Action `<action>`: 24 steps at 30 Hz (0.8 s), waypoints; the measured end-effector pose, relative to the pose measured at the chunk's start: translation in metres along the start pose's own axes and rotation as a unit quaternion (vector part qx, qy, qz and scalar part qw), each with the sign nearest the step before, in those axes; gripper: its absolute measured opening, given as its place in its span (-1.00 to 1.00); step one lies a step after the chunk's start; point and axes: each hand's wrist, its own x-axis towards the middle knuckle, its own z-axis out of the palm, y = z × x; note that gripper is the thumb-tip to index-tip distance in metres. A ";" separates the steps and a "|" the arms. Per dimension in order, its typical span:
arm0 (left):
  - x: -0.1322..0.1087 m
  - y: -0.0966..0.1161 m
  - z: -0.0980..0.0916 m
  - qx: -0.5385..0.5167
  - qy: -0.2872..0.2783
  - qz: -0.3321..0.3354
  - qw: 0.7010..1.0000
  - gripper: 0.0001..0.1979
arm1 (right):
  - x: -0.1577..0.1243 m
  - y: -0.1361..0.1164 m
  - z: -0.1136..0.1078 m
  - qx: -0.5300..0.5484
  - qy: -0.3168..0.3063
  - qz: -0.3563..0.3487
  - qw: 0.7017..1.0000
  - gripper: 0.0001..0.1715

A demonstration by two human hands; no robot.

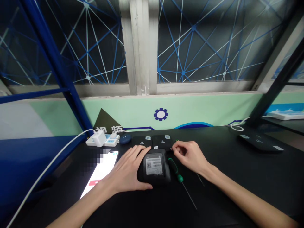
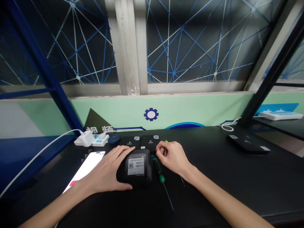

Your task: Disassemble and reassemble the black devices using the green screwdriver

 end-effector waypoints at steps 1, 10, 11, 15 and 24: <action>0.000 0.000 0.000 -0.001 -0.001 0.000 1.000 0.09 | 0.000 0.000 0.000 -0.002 -0.003 -0.001 1.000 -0.79; 0.000 0.000 -0.001 -0.006 0.008 0.003 1.000 0.05 | 0.001 0.000 0.001 -0.028 -0.025 0.004 0.999 -0.79; 0.000 0.000 -0.001 -0.006 0.009 0.003 1.000 0.05 | 0.001 0.000 0.001 -0.031 -0.026 0.004 0.999 -0.78; 0.000 -0.002 0.000 -0.012 0.008 -0.001 1.000 0.03 | 0.000 0.000 0.002 -0.037 -0.032 0.009 0.999 -0.77; 0.001 -0.001 0.001 -0.060 -0.066 -0.046 0.995 -0.04 | 0.000 0.001 0.002 -0.066 -0.064 0.029 0.995 -0.76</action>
